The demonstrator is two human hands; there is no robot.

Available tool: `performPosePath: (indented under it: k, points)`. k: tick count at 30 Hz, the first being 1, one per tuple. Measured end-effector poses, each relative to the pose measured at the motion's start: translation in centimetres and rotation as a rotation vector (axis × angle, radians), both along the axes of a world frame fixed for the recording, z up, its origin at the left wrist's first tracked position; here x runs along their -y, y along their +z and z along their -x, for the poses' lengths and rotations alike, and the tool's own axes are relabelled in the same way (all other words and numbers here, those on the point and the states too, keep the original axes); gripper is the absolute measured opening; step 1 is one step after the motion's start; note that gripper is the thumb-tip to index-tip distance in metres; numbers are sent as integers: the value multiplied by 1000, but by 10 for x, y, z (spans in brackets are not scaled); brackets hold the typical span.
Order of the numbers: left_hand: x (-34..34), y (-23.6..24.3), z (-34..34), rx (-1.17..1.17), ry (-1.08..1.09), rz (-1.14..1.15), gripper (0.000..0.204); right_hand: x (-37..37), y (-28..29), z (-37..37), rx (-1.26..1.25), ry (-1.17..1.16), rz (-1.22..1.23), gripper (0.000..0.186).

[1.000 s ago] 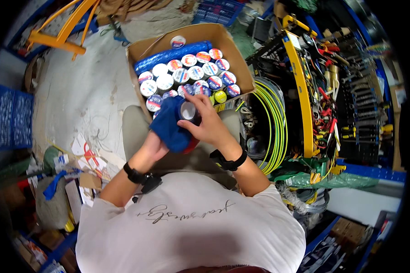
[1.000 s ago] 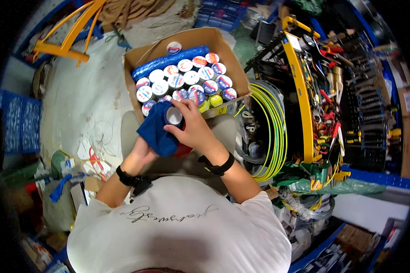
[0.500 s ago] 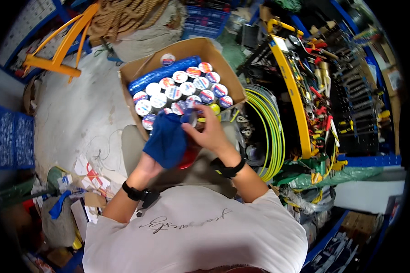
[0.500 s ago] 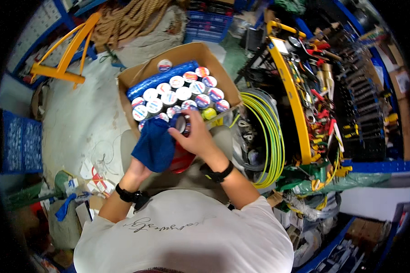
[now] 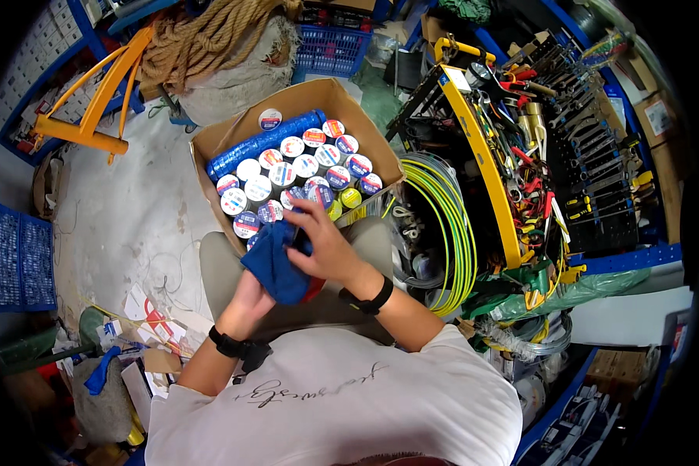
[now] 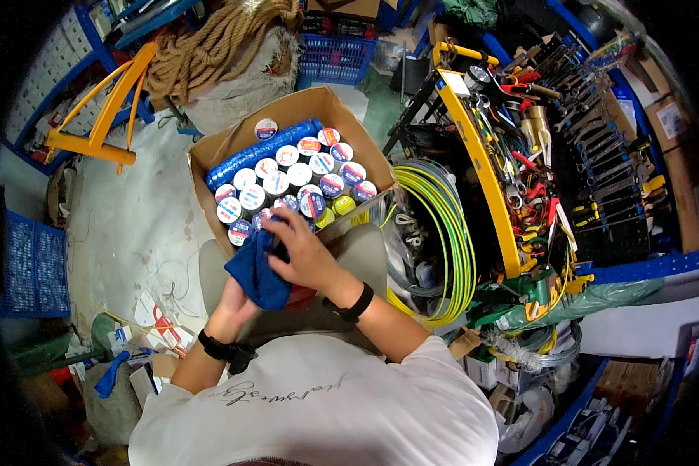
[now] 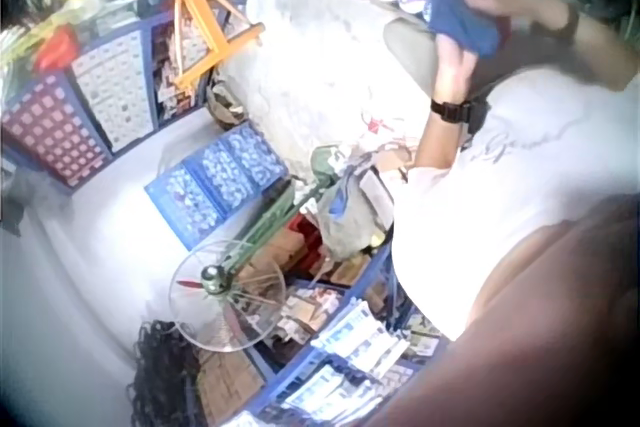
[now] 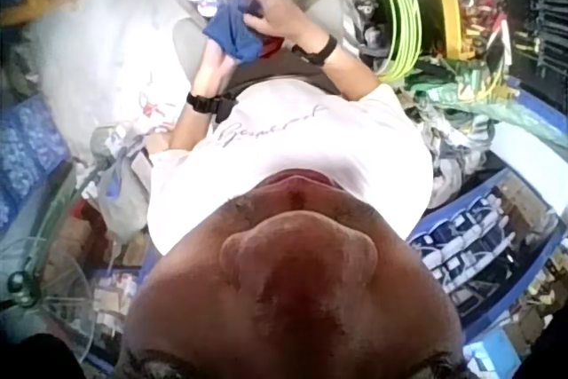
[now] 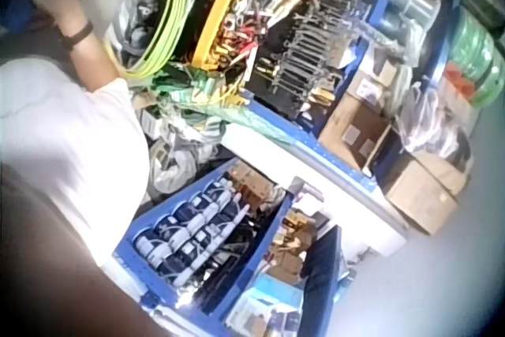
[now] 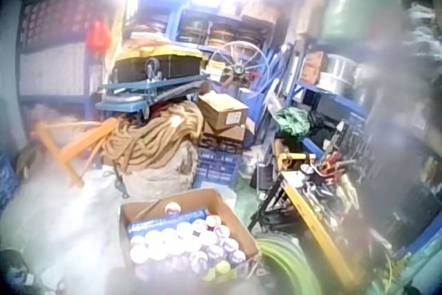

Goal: The person takes rolls of electrical tape one at a time from a box, wipes the bottom of each roll with a blue cloth, and returns them to the box.

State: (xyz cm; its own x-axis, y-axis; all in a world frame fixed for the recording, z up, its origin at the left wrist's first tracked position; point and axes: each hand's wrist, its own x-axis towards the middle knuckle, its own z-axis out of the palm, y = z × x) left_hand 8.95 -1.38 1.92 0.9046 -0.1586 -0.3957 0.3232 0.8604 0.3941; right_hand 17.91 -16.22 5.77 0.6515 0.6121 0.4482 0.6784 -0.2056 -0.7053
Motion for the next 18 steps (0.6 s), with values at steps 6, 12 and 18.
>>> performPosePath:
  k: [6, 12, 18]
  points:
    - [0, 19, -5, -9, 30, 83, 37, 5, 1, 7, -35, 30, -129, 60]
    - [5, 0, 2, -6, 36, 78, 38, -1, -7, 15, -31, 44, -85, 58]
    - [-8, -8, 6, -2, -35, 112, 41, -2, -4, 3, 30, -33, -54, 55]
